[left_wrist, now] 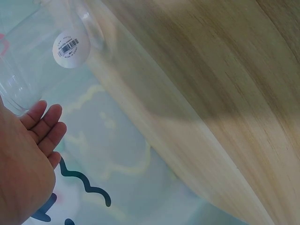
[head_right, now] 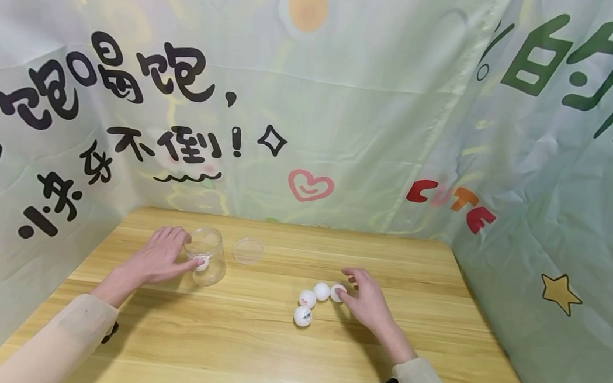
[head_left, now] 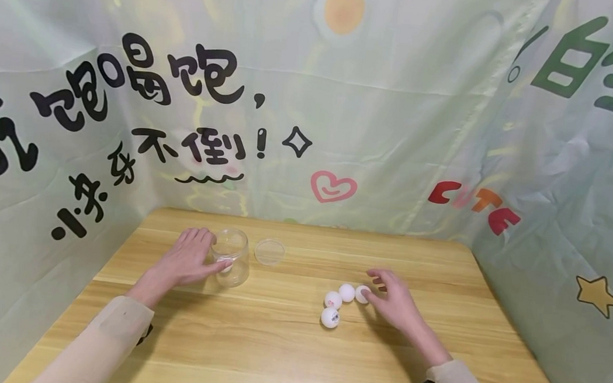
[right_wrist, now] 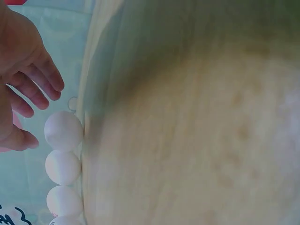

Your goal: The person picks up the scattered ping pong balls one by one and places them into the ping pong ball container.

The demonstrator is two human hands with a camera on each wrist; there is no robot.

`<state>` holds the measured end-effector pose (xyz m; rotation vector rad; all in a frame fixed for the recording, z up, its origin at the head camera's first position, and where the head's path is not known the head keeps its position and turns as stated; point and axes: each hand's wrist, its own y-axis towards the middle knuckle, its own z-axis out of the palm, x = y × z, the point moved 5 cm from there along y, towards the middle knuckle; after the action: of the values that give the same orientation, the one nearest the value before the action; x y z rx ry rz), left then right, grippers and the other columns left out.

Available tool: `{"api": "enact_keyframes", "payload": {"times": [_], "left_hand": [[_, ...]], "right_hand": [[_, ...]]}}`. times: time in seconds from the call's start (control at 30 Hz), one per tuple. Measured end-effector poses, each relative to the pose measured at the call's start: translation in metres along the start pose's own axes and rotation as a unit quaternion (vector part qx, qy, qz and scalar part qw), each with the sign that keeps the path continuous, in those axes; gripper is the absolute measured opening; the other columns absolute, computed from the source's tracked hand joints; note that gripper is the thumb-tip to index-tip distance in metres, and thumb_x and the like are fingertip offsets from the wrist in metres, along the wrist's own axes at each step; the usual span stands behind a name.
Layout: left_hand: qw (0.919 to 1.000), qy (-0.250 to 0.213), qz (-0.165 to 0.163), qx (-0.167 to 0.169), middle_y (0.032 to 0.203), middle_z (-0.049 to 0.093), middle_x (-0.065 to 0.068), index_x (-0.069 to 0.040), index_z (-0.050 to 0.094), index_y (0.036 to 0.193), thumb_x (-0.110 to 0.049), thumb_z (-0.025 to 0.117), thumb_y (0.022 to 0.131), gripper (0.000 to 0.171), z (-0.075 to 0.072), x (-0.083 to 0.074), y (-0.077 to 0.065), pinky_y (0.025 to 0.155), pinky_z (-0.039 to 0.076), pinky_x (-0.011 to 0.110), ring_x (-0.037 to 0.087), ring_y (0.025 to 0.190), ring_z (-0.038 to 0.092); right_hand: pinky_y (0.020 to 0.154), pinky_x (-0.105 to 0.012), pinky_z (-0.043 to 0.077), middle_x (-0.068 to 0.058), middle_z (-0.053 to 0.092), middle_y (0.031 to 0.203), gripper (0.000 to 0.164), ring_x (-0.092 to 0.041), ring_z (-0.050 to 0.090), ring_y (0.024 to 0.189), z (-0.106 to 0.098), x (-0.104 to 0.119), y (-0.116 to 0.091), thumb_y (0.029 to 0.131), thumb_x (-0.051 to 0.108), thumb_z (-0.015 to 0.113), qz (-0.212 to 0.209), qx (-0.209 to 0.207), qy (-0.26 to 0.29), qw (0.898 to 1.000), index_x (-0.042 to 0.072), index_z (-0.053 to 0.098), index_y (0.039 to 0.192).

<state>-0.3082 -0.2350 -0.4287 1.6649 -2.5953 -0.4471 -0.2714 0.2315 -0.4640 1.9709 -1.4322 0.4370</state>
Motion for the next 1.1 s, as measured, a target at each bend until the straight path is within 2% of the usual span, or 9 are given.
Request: {"api": "enact_keyframes", "payload": {"times": [0.4,0.73,1.1], "left_hand": [[1.0000,-0.001,0.003,-0.004,0.105,0.054,0.010,0.002,0.056,0.117,-0.069,0.058,0.095,0.074,-0.0012,-0.0006,0.0003,0.107,0.037,0.056,0.033,0.106,0.049],[1.0000,0.003,0.005,-0.004,0.104,0.055,0.009,0.001,0.057,0.117,-0.069,0.058,0.095,0.074,-0.0001,-0.0005,0.0001,0.107,0.037,0.055,0.034,0.107,0.049],[1.0000,0.002,0.006,-0.002,0.101,0.053,0.008,0.002,0.056,0.116,-0.068,0.058,0.095,0.072,-0.0018,-0.0028,-0.0005,0.104,0.038,0.054,0.033,0.104,0.049]], "right_hand": [[0.093,-0.052,0.057,-0.017,0.067,0.125,0.046,-0.035,0.067,0.108,0.0061,-0.0054,-0.0021,0.088,0.012,0.082,-0.002,0.039,-0.006,0.999,-0.001,0.065,0.129],[0.091,-0.049,0.057,-0.015,0.068,0.120,0.041,-0.030,0.068,0.104,0.0089,-0.0052,-0.0037,0.087,0.008,0.082,-0.007,0.041,-0.004,0.999,-0.002,0.067,0.124],[0.090,-0.042,0.059,-0.013,0.067,0.117,0.034,-0.026,0.069,0.102,0.0106,-0.0084,-0.0042,0.089,0.005,0.080,0.007,0.045,0.012,0.999,0.000,0.068,0.121]]}}
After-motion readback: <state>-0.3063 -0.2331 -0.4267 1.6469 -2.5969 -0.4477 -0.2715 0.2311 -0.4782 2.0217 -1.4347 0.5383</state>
